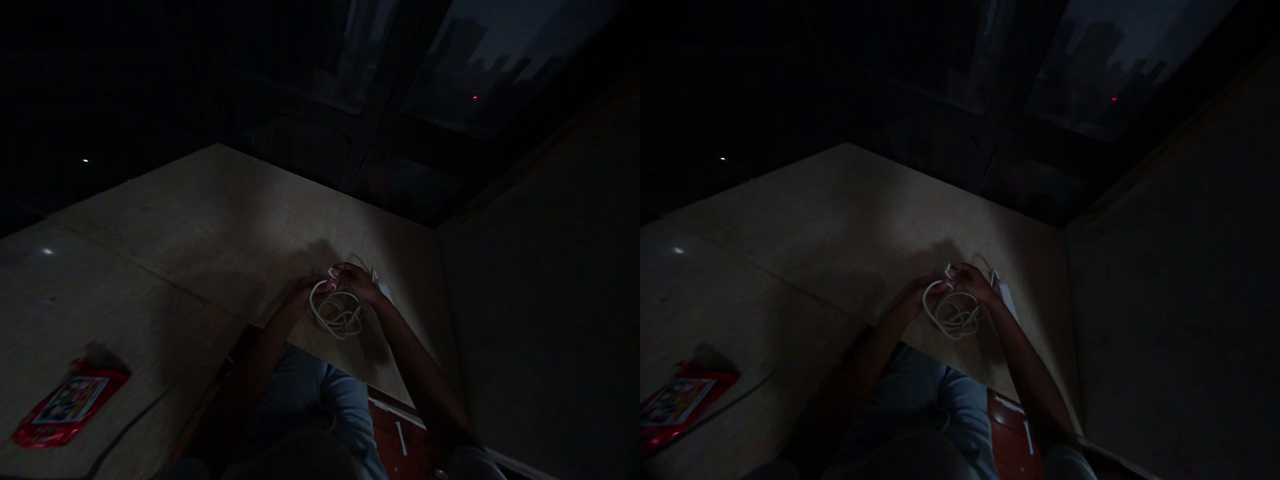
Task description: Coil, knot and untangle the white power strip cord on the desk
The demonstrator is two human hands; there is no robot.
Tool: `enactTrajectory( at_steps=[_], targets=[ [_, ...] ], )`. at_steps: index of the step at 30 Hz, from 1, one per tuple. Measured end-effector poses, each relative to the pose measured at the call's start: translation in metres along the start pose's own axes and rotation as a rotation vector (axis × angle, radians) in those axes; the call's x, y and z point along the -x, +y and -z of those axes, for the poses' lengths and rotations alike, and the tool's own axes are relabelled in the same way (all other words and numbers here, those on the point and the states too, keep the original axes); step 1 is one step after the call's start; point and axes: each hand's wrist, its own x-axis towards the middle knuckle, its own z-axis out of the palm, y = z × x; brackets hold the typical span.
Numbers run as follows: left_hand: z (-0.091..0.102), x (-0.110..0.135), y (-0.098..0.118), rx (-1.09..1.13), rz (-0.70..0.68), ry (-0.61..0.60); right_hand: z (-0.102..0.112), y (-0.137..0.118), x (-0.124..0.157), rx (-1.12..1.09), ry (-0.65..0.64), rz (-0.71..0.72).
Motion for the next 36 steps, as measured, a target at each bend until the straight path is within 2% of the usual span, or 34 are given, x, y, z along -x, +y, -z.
enactTrajectory(
  at_steps=[3,8,10,16,20,22,25,27,29,32,36],
  targets=[
    [0.003,-0.002,-0.002,0.077,-0.018,0.005,-0.009,0.007,-0.008,-0.008,-0.055,0.006],
    [0.005,0.006,-0.005,0.158,-0.060,-0.002,-0.010,0.010,-0.014,0.039,-0.081,0.008],
    [0.003,0.013,-0.008,0.055,-0.159,0.014,-0.011,0.009,-0.014,0.068,-0.113,0.007],
    [0.001,0.029,-0.003,-0.516,-0.494,0.001,-0.017,-0.002,-0.009,0.157,-0.237,0.024],
    [0.008,0.027,0.007,-0.630,-0.645,0.067,-0.015,-0.013,-0.004,0.215,-0.331,0.030],
    [0.012,0.023,0.007,-0.593,-0.659,0.095,-0.014,-0.017,-0.002,0.227,-0.385,0.032],
    [0.017,0.015,0.003,-0.533,-0.611,0.008,-0.012,-0.018,0.002,0.226,-0.456,0.043],
    [0.019,0.012,0.002,-0.510,-0.581,-0.024,-0.012,-0.015,0.004,0.223,-0.472,0.066],
    [0.021,0.011,0.002,-0.486,-0.573,0.010,-0.013,-0.009,0.007,0.230,-0.467,0.107],
    [0.021,0.014,0.003,-0.518,-0.573,0.101,-0.017,0.001,0.012,0.290,-0.390,0.172],
    [0.019,0.019,0.004,-0.715,-0.511,0.231,-0.031,0.010,0.019,0.479,-0.219,0.251]
  ],
)
